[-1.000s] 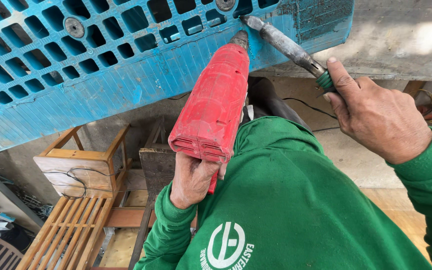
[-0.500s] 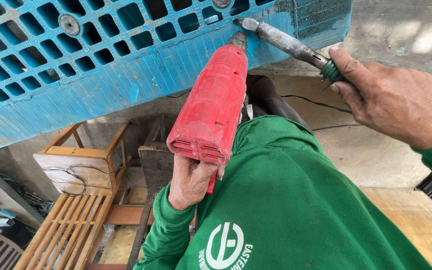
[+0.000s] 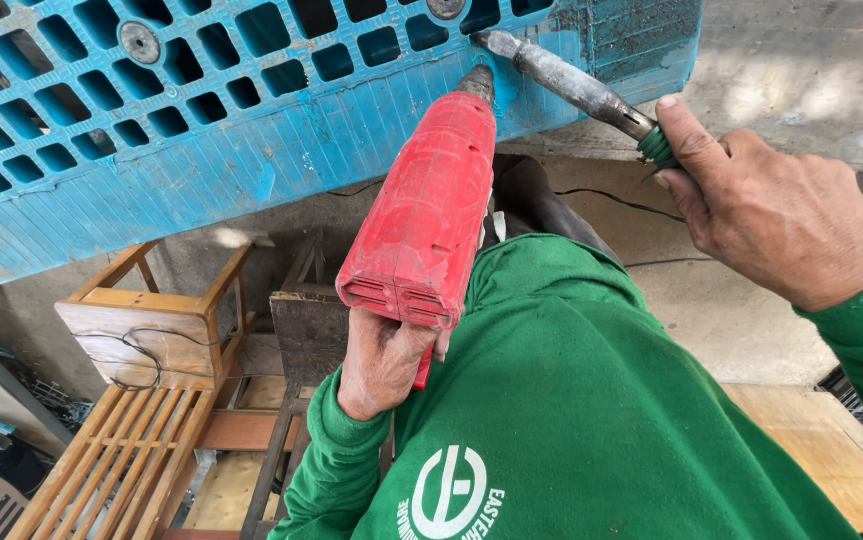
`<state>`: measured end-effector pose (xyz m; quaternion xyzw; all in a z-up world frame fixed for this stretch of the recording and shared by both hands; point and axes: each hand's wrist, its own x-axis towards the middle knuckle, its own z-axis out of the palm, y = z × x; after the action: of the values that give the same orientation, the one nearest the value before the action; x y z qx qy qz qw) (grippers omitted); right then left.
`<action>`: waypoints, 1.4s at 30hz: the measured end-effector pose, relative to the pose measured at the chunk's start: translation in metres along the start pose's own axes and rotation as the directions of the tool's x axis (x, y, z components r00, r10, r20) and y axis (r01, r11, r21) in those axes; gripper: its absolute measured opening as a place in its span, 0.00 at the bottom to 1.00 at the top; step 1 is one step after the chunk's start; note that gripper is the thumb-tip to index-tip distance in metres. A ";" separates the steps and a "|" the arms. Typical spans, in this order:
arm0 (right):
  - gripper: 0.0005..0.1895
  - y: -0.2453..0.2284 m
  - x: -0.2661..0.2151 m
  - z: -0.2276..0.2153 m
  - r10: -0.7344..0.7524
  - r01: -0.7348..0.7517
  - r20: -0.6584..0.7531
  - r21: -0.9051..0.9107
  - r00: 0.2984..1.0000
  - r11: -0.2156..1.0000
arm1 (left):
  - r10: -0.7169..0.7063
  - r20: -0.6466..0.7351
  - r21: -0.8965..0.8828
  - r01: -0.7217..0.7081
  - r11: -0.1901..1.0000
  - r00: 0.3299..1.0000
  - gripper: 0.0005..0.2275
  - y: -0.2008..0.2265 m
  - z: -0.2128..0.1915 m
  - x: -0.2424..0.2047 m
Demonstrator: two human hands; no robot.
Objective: The person uses a soldering iron and a heat gun to repair a blue plastic crate. They alternate between heating the plastic surface and using the soldering iron tip to weld or smooth sections of the grid.
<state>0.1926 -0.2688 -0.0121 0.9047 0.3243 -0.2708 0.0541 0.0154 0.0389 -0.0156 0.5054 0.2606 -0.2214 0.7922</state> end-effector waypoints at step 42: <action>0.34 -0.091 -0.031 0.036 0.314 -0.123 -0.111 0.759 0.943 0.639 | -0.056 0.084 0.036 0.053 0.998 0.995 0.14 0.016 -0.035 0.003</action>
<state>0.1005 -0.2246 -0.0194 0.9053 0.0771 -0.2628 -0.3246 0.0211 0.0771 -0.0189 0.5016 0.2368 -0.2685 0.7876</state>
